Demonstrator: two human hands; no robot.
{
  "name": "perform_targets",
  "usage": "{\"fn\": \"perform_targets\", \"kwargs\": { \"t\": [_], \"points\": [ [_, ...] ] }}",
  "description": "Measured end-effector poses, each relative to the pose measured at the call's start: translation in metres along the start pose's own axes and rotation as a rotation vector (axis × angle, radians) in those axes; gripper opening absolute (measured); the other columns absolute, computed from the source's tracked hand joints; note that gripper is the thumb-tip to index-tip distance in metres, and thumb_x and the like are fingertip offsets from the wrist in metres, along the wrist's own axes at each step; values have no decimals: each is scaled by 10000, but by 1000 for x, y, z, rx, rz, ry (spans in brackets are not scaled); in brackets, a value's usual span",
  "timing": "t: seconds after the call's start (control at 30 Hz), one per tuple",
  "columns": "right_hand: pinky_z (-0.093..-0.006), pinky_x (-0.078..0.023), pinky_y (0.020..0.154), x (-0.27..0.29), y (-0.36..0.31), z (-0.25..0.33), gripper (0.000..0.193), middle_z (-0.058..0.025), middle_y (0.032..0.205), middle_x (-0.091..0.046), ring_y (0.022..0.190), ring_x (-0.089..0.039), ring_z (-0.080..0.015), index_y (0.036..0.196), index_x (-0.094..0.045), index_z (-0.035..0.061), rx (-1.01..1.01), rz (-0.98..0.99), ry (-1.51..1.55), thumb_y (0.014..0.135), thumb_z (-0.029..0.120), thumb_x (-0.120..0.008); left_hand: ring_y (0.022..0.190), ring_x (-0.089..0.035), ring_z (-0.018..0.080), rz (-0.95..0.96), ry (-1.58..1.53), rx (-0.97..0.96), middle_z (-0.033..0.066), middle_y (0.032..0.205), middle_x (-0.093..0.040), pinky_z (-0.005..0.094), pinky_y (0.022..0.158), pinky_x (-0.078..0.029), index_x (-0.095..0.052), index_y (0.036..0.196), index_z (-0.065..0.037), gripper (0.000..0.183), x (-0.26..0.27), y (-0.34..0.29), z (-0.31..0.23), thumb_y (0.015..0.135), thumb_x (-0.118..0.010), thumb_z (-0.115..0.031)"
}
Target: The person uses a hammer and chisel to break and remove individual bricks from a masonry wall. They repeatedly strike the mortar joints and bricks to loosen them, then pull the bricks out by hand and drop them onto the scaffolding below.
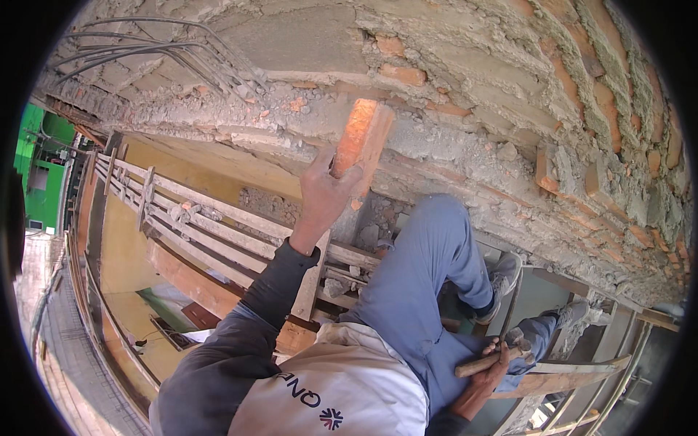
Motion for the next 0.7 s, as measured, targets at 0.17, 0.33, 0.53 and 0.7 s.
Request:
{"fn": "perform_targets", "kwargs": {
  "t": [0.17, 0.33, 0.53, 0.7],
  "points": [
    [-210, -574, 581, 0, 10, -2, 186, -97, 912, -617, 695, -602, -126, 1035, -522, -6, -33, 4, -67, 949, 134, -608, 670, -606, 145, -130, -353, 544, 108, 785, -675, 323, 633, -487, -679, 972, 61, 293, 29, -71, 121, 840, -734, -194],
    [-234, -602, 599, 0, 10, -5, 169, -121, 884, -643, 700, -631, -154, 1034, -559, -23, -49, -27, -122, 939, 103, -620, 715, -562, 101, -236, -573, 837, 37, 801, -645, 282, 637, -467, -692, 951, 60, 283, 47, -121, 184, 872, -710, -211],
    [-208, -567, 573, -5, 14, -11, 186, -102, 873, -629, 665, -599, -135, 1022, -543, -14, -72, -81, -226, 940, 135, -620, 746, -580, 114, -353, -766, 1045, 70, 841, -656, 276, 659, -468, -680, 949, 99, 334, 48, -151, 226, 859, -713, -221],
    [-227, -564, 663, -27, 6, -7, 232, -129, 944, -625, 765, -622, -165, 1082, -537, -34, 36, 88, -614, 982, 174, -553, 726, -586, 116, -379, -798, 1081, 69, 843, -663, 274, 650, -467, -681, 956, 100, 358, 42, -155, 220, 855, -722, -241]
  ]
}}
Point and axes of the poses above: each hand's wrist, its own y-axis towards the middle knuckle, its own x-axis out of the back of the hand, z = x × y, the point moved 8 cm from there along y, towards the middle knuckle
